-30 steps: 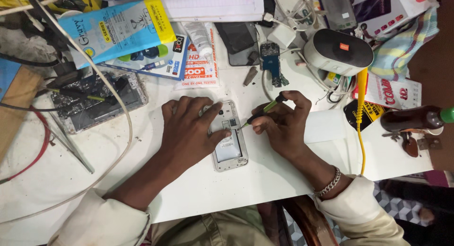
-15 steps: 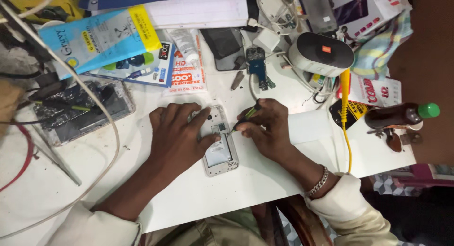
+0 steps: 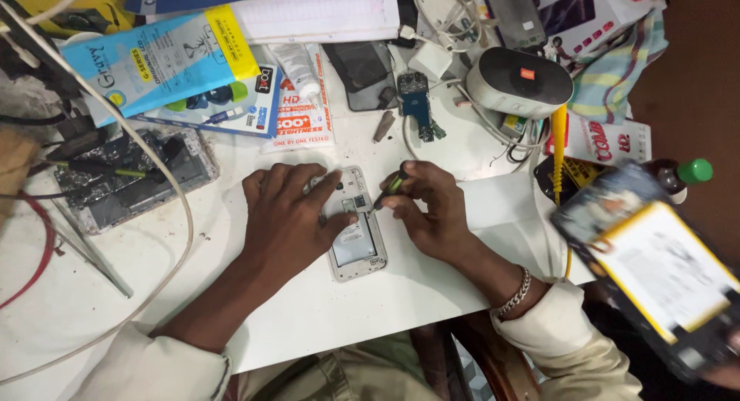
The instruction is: The person uses a soldering iron on a circuit board, then switches to a screwdriver to disassemble a smartphone. They remove the back cover, unscrew internal components, and detach the motherboard and battery from the phone frame.
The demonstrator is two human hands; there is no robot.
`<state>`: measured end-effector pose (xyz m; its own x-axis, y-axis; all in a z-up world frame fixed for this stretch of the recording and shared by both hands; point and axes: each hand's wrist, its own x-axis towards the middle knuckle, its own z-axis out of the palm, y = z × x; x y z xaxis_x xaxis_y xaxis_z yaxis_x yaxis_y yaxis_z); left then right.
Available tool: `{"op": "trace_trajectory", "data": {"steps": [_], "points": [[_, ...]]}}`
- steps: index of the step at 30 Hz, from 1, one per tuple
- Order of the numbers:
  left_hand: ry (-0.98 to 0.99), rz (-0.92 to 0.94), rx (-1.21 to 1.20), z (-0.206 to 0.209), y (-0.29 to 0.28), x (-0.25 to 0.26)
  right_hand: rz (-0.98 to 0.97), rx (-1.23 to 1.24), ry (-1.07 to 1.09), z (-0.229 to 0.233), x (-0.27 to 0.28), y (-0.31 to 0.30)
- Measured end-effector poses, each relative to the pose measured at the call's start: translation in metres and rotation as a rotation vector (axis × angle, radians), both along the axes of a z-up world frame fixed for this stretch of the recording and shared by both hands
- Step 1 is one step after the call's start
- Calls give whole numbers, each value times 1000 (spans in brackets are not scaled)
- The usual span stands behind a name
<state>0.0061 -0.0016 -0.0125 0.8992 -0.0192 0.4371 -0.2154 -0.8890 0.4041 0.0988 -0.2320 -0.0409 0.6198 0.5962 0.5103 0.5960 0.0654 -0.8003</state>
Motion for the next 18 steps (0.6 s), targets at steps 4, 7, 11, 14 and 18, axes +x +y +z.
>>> {"op": "trace_trajectory", "data": {"steps": [4, 7, 11, 14, 18], "points": [[-3, -18, 20, -1, -1, 0, -3, -70, 7, 6, -5, -2], [-13, -30, 52, 0, -1, 0, -1, -79, -86, 11, -7, 0], [-6, -57, 94, 3, -1, -3, -12, -36, -181, 14, -11, 4], [42, -74, 88, 9, -2, -3, -31, -34, -266, 16, -11, 7], [47, -81, 36, 11, -3, -4, -28, -19, -328, 11, -17, 4]]}}
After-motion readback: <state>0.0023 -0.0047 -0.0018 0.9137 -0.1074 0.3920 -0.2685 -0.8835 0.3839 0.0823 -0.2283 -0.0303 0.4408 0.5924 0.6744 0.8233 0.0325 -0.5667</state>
